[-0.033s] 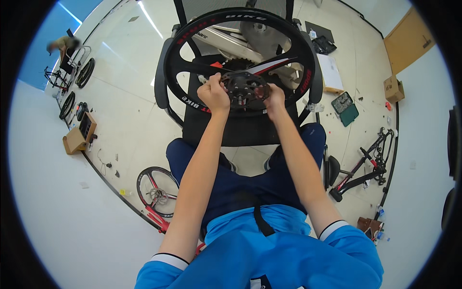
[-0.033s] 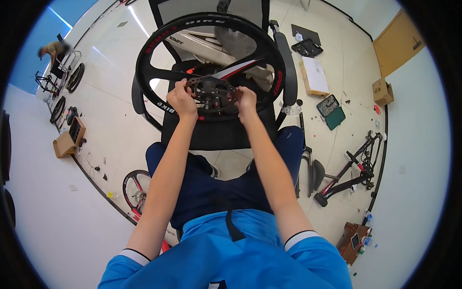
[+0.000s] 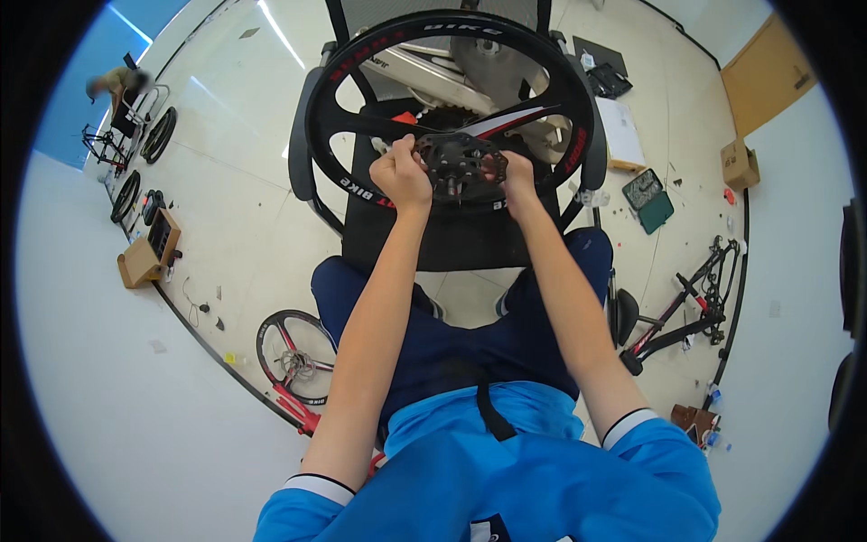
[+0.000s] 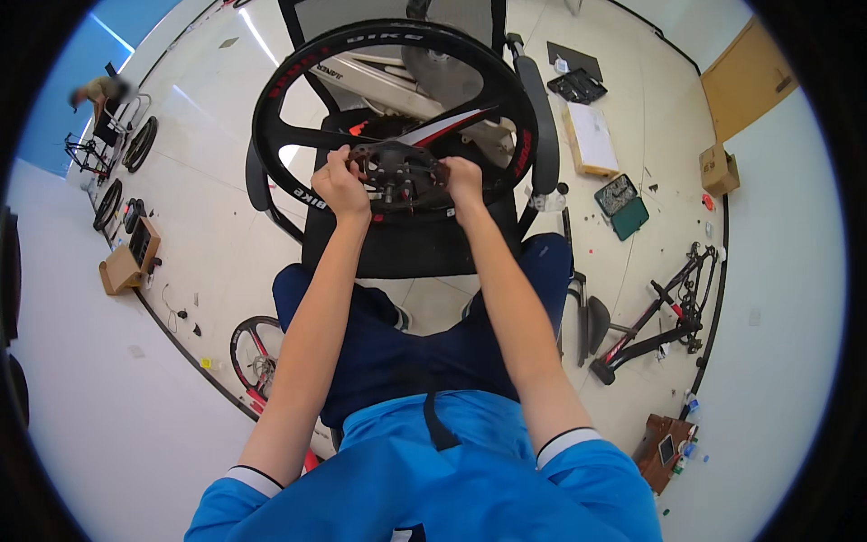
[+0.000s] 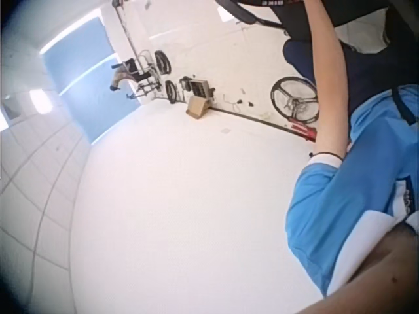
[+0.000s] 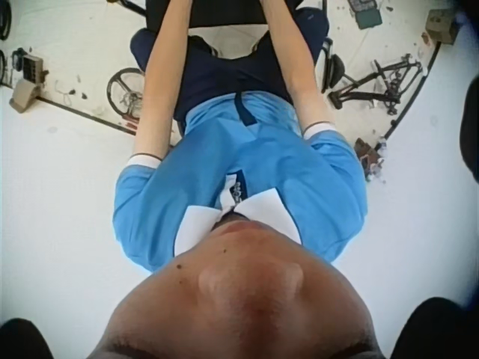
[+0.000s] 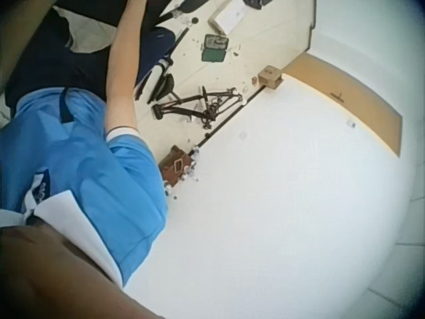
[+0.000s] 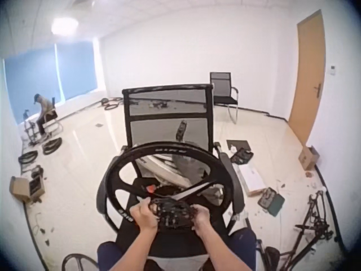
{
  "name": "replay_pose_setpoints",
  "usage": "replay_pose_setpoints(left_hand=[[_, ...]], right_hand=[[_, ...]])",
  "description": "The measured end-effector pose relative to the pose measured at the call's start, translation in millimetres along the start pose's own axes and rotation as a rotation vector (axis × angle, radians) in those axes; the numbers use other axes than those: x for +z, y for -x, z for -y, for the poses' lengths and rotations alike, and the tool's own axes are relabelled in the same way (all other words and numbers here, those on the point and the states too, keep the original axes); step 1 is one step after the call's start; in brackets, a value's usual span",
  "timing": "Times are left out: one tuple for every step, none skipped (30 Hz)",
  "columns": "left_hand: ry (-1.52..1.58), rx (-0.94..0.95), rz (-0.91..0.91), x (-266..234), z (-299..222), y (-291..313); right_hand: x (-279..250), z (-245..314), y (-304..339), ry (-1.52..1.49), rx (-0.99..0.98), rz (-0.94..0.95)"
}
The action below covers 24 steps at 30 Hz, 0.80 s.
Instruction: The person assembles a bicycle wheel by attaching a disc brake rotor to the hub using bolts and a hex key. The person tightens the bolts in sequence and rotates the wheel to check alignment.
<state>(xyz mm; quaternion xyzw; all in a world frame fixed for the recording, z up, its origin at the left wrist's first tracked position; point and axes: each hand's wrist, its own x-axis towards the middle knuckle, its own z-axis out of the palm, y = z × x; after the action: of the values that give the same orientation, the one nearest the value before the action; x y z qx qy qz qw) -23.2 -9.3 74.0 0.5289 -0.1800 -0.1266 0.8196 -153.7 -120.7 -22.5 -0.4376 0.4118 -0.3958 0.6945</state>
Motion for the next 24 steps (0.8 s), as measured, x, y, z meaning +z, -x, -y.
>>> replay_pose_setpoints(left_hand=[[-0.008, 0.002, 0.004, 0.7, -2.3, 5.3], [-0.013, 0.011, 0.007, 0.8, -3.7, 9.0], [-0.032, 0.044, 0.021, -1.5, -3.3, 13.1], [-0.048, 0.081, 0.037, -3.3, -4.4, 18.7], [-0.061, 0.118, 0.055, -4.2, -5.4, 25.1], [-0.070, 0.107, 0.072, -10.3, -7.8, 32.5], [-0.090, 0.105, 0.073, -15.6, -6.2, 36.6], [-0.109, 0.102, 0.076, -20.3, -3.0, 39.9], [-0.142, 0.105, 0.069, -29.6, -2.5, 42.3], [-0.147, 0.129, 0.093, -32.1, -8.5, 49.4], [-0.198, 0.181, 0.103, -38.0, -9.6, 53.4], [-0.245, 0.230, 0.120, -43.0, -9.4, 57.2], [-0.292, 0.278, 0.137, -48.3, -8.7, 59.9], [-0.232, 0.275, 0.136, -54.7, -7.6, 60.7], [-0.244, 0.287, 0.140, -58.3, -7.2, 62.4], [-0.259, 0.299, 0.143, -63.0, -7.2, 64.2], [-0.277, 0.312, 0.145, -67.7, -7.0, 66.3], [-0.302, 0.286, 0.138, -62.9, -8.4, 69.2], [-0.292, 0.301, 0.142, -63.1, -6.9, 70.0], [-0.278, 0.316, 0.148, -63.0, -3.8, 70.8], [-0.267, 0.332, 0.153, -63.6, -2.7, 70.8], [-0.297, 0.341, 0.161, -62.7, -3.9, 70.3], [-0.326, 0.350, 0.169, -61.6, -5.1, 70.1], [-0.358, 0.356, 0.177, -61.7, -5.8, 71.0]], right_hand=[[-12.3, -10.5, -13.3, 0.304, -0.133, 0.064], [-24.2, -17.6, -24.2, 0.715, -0.410, 0.178], [-26.3, -23.3, -32.6, 0.934, -0.432, 0.286], [-28.1, -26.2, -41.5, 1.152, -0.455, 0.391], [-31.5, -28.7, -49.0, 1.372, -0.474, 0.495], [-28.3, -30.3, -45.8, 1.372, -0.471, 0.556], [-26.4, -29.9, -43.7, 1.371, -0.470, 0.613], [-22.7, -29.1, -43.1, 1.446, -0.452, 0.625], [-5.6, -20.8, -32.7, 1.510, -0.438, 0.652], [4.8, -8.2, -19.9, 1.513, -0.307, 0.622], [2.1, -14.9, -24.9, 1.501, -0.342, 0.624], [1.7, -13.0, -21.1, 1.461, -0.308, 0.674], [2.3, -10.9, -16.6, 1.418, -0.274, 0.725], [8.2, -13.9, -14.1, 1.433, -0.312, 0.759], [13.6, -16.4, -16.2, 1.454, -0.353, 0.790], [17.7, -17.9, -18.3, 1.473, -0.394, 0.824], [17.9, -25.3, -24.7, 1.513, -0.508, 0.895], [9.2, -38.6, -40.5, 1.561, -0.621, 0.951], [8.9, -52.0, -49.7, 1.583, -0.673, 0.986], [6.8, -64.0, -59.3, 1.609, -0.725, 1.016], [7.6, -74.1, -65.9, 1.621, -0.709, 1.016], [8.7, -81.3, -72.7, 1.638, -0.695, 1.016], [9.0, -87.9, -79.3, 1.655, -0.680, 1.014], [8.5, -95.5, -84.0, 1.671, -0.662, 1.015]])
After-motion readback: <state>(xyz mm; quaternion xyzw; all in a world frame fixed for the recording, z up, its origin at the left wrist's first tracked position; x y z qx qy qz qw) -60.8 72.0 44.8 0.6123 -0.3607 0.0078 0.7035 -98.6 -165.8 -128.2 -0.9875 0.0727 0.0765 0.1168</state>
